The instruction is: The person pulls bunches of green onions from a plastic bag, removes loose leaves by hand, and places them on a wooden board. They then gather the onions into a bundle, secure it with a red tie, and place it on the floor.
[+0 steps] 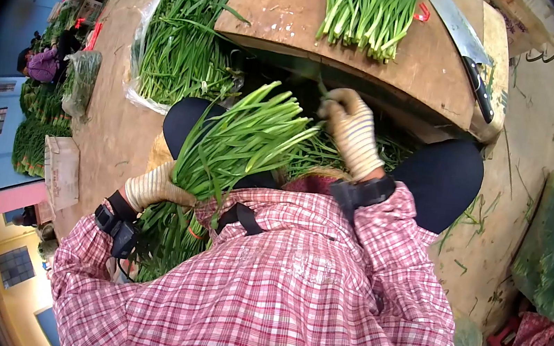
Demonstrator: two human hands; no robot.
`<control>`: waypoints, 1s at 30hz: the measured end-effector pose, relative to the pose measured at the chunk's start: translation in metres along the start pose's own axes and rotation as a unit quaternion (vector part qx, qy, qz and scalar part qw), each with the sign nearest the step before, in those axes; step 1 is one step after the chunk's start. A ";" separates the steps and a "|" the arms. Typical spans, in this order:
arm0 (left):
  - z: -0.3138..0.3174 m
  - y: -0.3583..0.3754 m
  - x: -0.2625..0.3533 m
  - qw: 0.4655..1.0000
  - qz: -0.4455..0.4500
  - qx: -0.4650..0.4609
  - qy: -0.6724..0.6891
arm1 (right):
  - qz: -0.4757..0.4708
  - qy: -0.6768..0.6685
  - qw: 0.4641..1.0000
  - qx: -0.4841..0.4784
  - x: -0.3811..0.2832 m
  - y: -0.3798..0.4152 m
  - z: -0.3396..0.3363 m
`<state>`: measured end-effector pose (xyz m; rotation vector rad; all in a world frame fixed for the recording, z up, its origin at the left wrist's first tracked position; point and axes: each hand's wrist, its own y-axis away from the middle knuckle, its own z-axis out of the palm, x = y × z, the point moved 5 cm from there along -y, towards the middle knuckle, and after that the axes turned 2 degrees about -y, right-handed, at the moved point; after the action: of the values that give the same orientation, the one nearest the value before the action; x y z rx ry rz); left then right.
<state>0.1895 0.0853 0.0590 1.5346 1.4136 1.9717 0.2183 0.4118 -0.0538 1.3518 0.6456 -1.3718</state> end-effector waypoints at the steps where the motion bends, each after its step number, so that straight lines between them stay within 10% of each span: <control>1: -0.003 0.002 -0.001 1.000 -0.007 0.009 0.004 | -0.032 0.237 0.971 0.012 0.008 -0.010 -0.022; 4: -0.004 0.006 0.008 1.000 0.001 0.013 -0.013 | 0.013 0.689 0.724 0.028 0.021 -0.014 -0.059; 7: 0.000 0.001 0.016 0.999 0.003 0.018 -0.045 | -0.282 0.424 0.860 0.034 -0.052 0.010 0.008; 10: 0.004 -0.006 0.022 0.996 0.009 0.005 -0.083 | -0.404 0.466 0.784 -0.068 -0.063 0.013 0.062; 12: 0.005 -0.007 0.019 0.994 0.000 -0.005 -0.113 | -0.328 0.565 0.739 -0.163 -0.041 0.001 0.077; 19: -0.002 -0.001 0.000 0.999 -0.030 -0.040 -0.016 | -0.020 0.713 0.700 -0.036 0.010 -0.044 -0.033; 22: -0.001 -0.005 0.006 0.998 -0.048 -0.029 0.035 | -0.268 0.515 0.808 -0.102 -0.054 0.014 0.035; 26: 0.000 -0.014 0.005 0.993 -0.071 -0.042 0.082 | -0.445 0.372 0.784 -0.221 -0.041 0.039 0.071; 30: -0.003 -0.009 0.000 0.994 -0.064 -0.044 0.077 | -0.037 -0.053 0.996 -0.058 -0.025 0.015 0.019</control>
<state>0.1837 0.0878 0.0515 1.2458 1.4243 2.0826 0.2204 0.3978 -0.0224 1.1657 0.6987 -1.4323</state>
